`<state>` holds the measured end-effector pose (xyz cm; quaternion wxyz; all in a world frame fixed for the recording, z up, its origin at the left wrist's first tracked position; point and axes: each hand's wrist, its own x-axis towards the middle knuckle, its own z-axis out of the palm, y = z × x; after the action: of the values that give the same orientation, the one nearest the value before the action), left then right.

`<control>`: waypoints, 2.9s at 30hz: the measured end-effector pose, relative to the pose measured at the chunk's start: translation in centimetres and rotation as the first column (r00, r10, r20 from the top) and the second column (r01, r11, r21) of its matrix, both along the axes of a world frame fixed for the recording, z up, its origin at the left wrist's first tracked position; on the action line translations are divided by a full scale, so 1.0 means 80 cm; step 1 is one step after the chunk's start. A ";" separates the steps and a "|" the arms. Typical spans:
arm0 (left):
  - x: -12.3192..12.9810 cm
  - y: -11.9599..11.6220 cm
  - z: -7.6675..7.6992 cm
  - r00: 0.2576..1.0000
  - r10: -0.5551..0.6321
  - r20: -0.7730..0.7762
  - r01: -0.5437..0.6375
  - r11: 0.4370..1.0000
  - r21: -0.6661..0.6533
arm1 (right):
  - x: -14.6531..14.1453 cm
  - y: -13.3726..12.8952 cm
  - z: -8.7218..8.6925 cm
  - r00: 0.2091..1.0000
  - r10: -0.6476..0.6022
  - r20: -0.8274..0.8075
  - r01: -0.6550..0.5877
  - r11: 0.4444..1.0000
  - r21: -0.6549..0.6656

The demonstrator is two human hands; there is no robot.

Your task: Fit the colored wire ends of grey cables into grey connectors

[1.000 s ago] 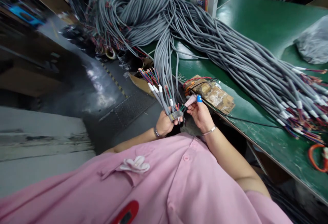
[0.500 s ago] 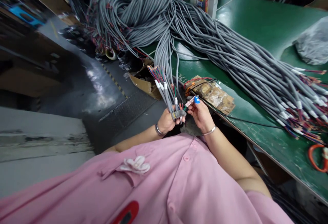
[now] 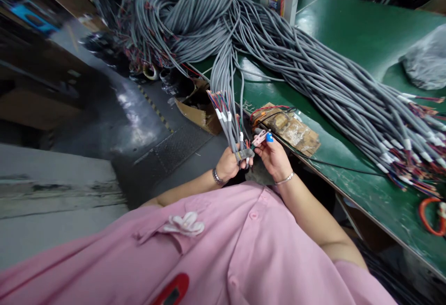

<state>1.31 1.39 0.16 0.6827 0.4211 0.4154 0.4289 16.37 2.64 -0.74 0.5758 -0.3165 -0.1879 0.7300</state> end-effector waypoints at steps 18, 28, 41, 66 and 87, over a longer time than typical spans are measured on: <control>-0.005 -0.004 0.001 1.000 0.001 -0.024 -0.001 1.000 -0.008 | 0.002 -0.005 -0.005 0.998 0.058 -0.038 -0.058 0.998 0.002; -0.018 -0.016 -0.001 0.996 0.009 -0.084 -0.009 1.000 -0.003 | 0.008 -0.011 -0.011 0.994 0.099 -0.039 -0.100 0.994 -0.032; -0.030 -0.005 -0.019 0.988 -0.127 -0.090 0.127 0.992 -0.006 | 0.015 -0.027 -0.013 0.919 0.082 0.386 -0.135 0.984 0.112; -0.026 -0.014 -0.006 0.978 -0.200 -0.059 0.204 0.977 0.061 | 0.004 -0.052 0.011 0.723 0.025 0.691 -0.334 0.887 0.318; -0.021 -0.008 0.012 0.924 -0.290 -0.250 0.292 0.956 -0.027 | 0.002 -0.039 0.008 0.833 0.035 0.552 -0.117 0.987 0.114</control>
<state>-0.35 0.75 1.11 0.6785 0.5325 0.4291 0.2683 16.57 -0.47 -0.06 0.4897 -0.4621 -0.4089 0.6160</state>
